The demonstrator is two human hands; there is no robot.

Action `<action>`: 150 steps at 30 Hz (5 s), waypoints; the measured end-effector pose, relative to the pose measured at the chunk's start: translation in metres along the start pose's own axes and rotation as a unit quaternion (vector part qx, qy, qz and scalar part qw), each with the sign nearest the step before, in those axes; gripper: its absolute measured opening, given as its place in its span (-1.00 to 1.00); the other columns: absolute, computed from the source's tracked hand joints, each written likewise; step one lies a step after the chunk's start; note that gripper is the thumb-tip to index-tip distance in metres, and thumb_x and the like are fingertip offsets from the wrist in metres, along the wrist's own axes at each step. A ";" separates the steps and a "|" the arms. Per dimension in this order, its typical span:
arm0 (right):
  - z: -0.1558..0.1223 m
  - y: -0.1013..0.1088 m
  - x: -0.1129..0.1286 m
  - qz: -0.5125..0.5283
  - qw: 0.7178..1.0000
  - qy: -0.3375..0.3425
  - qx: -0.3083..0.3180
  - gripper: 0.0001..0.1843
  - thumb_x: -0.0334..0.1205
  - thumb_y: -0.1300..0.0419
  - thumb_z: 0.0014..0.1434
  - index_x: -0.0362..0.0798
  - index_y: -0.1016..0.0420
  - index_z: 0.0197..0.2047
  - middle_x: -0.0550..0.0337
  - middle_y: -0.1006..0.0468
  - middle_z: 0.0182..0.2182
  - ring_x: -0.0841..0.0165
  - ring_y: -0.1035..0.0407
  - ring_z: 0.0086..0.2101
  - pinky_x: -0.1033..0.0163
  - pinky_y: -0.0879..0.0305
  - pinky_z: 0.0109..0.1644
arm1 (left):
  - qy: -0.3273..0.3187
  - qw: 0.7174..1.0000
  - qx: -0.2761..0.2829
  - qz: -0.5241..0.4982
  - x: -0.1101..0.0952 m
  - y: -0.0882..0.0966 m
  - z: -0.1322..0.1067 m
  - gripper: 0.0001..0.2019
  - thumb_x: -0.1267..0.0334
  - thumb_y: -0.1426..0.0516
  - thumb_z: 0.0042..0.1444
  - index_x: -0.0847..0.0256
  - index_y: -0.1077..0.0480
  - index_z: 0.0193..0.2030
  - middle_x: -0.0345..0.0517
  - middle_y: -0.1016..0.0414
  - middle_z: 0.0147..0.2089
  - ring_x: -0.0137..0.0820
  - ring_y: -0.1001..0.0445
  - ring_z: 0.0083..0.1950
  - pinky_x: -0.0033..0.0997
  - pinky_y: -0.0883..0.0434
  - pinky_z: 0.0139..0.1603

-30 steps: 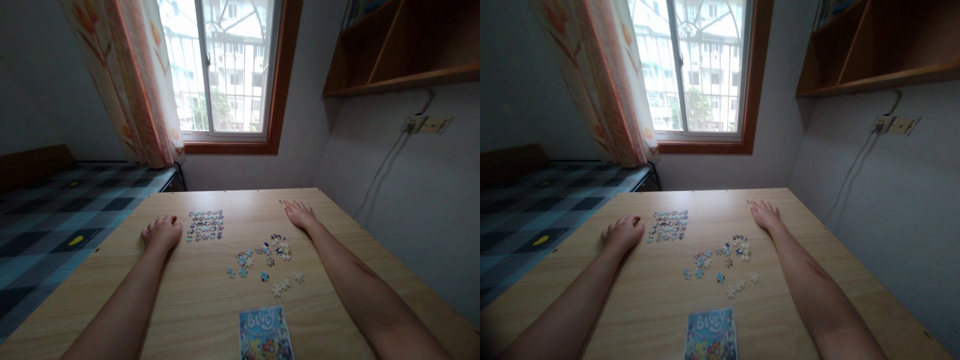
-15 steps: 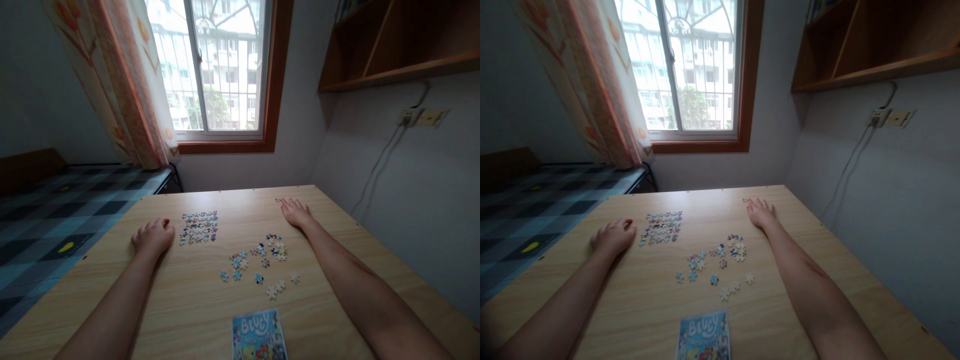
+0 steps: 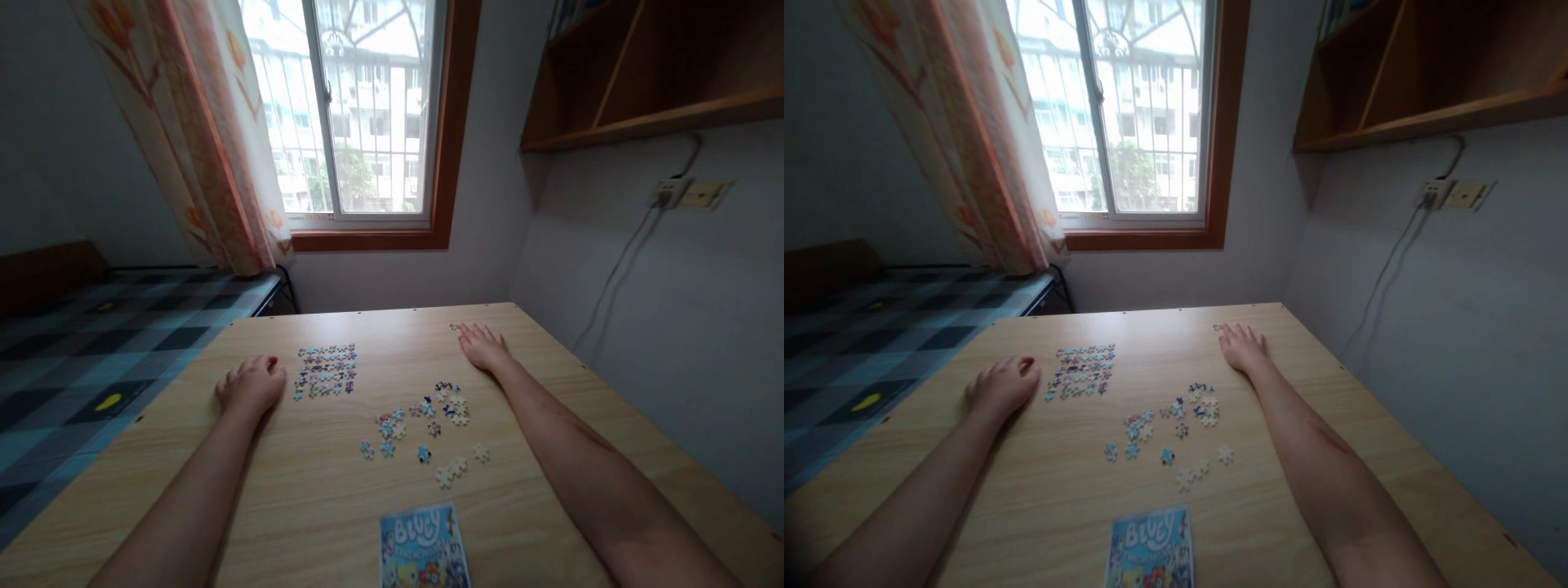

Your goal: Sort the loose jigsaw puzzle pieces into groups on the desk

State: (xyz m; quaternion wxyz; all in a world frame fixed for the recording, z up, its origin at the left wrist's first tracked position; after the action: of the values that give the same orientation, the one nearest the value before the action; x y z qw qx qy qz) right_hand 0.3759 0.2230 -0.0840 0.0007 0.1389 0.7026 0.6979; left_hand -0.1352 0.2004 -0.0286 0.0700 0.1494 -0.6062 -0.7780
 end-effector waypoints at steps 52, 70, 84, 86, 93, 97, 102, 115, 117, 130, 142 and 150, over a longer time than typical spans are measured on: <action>-0.035 0.030 0.047 0.151 0.949 0.275 -0.035 0.03 0.24 -0.23 0.06 0.16 0.14 0.46 0.16 0.17 0.42 0.19 0.41 0.40 -0.06 0.41 0.43 | -0.006 1.000 0.002 -0.008 0.002 -0.001 0.002 -0.50 0.00 0.00 0.10 0.14 -0.43 0.12 0.13 -0.41 0.20 0.04 -0.34 0.18 0.02 -0.25 0.17; -0.040 0.026 0.049 0.058 0.969 0.236 -0.048 -0.16 -0.04 -0.11 0.20 0.15 0.15 0.46 0.14 0.25 0.43 0.19 0.43 0.40 -0.01 0.41 0.43 | -0.003 1.000 -0.004 -0.017 0.001 -0.001 0.000 -0.51 -0.01 0.01 0.09 0.10 -0.43 0.09 0.10 -0.39 0.21 0.04 -0.32 0.19 0.06 -0.23 0.19; 0.002 0.032 -0.042 0.108 0.967 -0.025 -0.228 -0.44 -0.35 0.09 0.08 -0.10 -0.51 0.09 0.10 -0.35 0.19 0.28 -0.09 0.25 0.18 0.17 0.42 | -0.004 1.000 0.001 -0.015 0.001 0.000 -0.002 -0.50 0.01 0.00 0.09 0.12 -0.42 0.12 0.12 -0.39 0.22 0.04 -0.31 0.21 0.03 -0.23 0.19; 0.002 0.031 -0.045 0.113 0.968 -0.029 -0.222 -0.51 -0.35 0.07 0.05 -0.07 -0.62 -0.11 0.12 -0.36 0.19 0.29 -0.11 0.24 0.22 0.06 0.38 | -0.007 1.000 0.000 -0.015 0.001 -0.001 -0.001 -0.51 0.01 0.01 0.10 0.11 -0.42 0.11 0.11 -0.38 0.22 0.04 -0.31 0.20 0.03 -0.23 0.19; 0.004 0.021 -0.036 0.084 0.982 -0.015 -0.167 -0.63 -0.24 -0.03 0.06 0.04 -0.65 -0.21 0.19 -0.42 0.15 0.26 -0.20 0.16 0.24 -0.08 0.28 | -0.006 1.000 0.005 -0.016 0.002 -0.001 0.000 -0.50 0.01 0.00 0.10 0.12 -0.41 0.13 0.12 -0.38 0.22 0.05 -0.31 0.20 0.04 -0.23 0.18; 0.003 0.020 -0.033 0.073 0.985 -0.011 -0.158 -0.66 -0.19 -0.06 0.09 0.05 -0.62 -0.16 0.19 -0.49 0.06 0.27 -0.23 0.11 0.25 -0.10 0.24 | -0.002 1.000 0.007 -0.016 0.001 0.001 -0.001 -0.49 0.00 0.02 0.11 0.13 -0.41 0.14 0.12 -0.37 0.24 0.05 -0.31 0.21 0.04 -0.23 0.19; -0.001 0.022 -0.032 0.063 0.986 -0.018 -0.150 -0.61 -0.14 -0.04 0.15 0.08 -0.58 -0.04 0.19 -0.47 0.07 0.26 -0.23 0.10 0.23 -0.08 0.25 | -0.004 1.000 0.003 -0.015 0.000 0.001 -0.001 -0.49 0.01 0.01 0.10 0.13 -0.41 0.13 0.11 -0.38 0.22 0.04 -0.32 0.20 0.03 -0.23 0.20; 0.000 0.011 -0.030 0.059 0.992 -0.044 -0.102 -0.49 0.03 0.17 0.33 0.28 -0.36 0.24 0.26 -0.22 0.30 0.08 -0.04 0.27 -0.21 0.12 0.33 | -0.004 1.000 0.003 -0.012 0.002 -0.002 0.000 -0.51 0.02 0.02 0.12 0.13 -0.41 0.13 0.08 -0.38 0.23 0.02 -0.31 0.20 0.03 -0.23 0.19; 0.000 0.014 -0.030 0.062 0.991 -0.044 -0.109 -0.47 0.04 0.18 0.33 0.22 -0.34 0.25 0.23 -0.24 0.29 0.10 -0.07 0.26 -0.17 0.07 0.33 | -0.004 1.000 -0.001 -0.014 0.001 0.000 -0.001 -0.52 0.03 0.01 0.11 0.13 -0.42 0.11 0.09 -0.38 0.22 0.02 -0.32 0.19 0.03 -0.23 0.19; -0.002 0.016 -0.021 0.039 0.993 -0.029 -0.111 -0.48 0.07 0.12 0.31 0.16 -0.43 0.18 0.15 -0.32 0.24 0.14 -0.18 0.19 -0.05 -0.04 0.28 | -0.002 1.000 0.006 -0.009 0.000 0.000 -0.003 -0.51 0.02 0.03 0.12 0.12 -0.41 0.12 0.07 -0.37 0.23 0.00 -0.31 0.21 0.03 -0.23 0.19; 0.000 0.015 -0.021 0.032 0.994 -0.030 -0.105 -0.42 0.07 0.16 0.31 0.15 -0.25 0.32 0.16 -0.23 0.29 0.18 -0.14 0.23 -0.04 -0.02 0.31 | -0.007 1.000 -0.003 -0.007 0.001 -0.003 -0.002 -0.50 0.00 0.02 0.11 0.13 -0.42 0.12 0.09 -0.38 0.22 0.02 -0.32 0.19 0.02 -0.23 0.19; -0.001 0.007 -0.018 -0.001 0.998 -0.046 -0.040 -0.35 0.16 0.25 0.32 0.23 -0.02 0.41 0.15 0.02 0.39 0.08 0.15 0.35 -0.29 0.23 0.34 | -0.006 1.000 -0.003 -0.015 0.001 -0.002 -0.001 -0.50 0.01 0.02 0.10 0.12 -0.41 0.12 0.09 -0.38 0.23 0.03 -0.32 0.19 0.03 -0.23 0.18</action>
State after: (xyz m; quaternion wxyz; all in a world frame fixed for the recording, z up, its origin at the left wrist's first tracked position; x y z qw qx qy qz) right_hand 0.3942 0.2189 -0.0804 0.0388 0.1702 0.6732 0.7186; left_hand -0.1357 0.1993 -0.0310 0.0556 0.1537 -0.6020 -0.7816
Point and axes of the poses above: each hand's wrist, its own z-axis towards the middle knuckle, its own y-axis out of the back of the hand, x = y × z, the point moved 6 cm from there along z, towards the middle knuckle
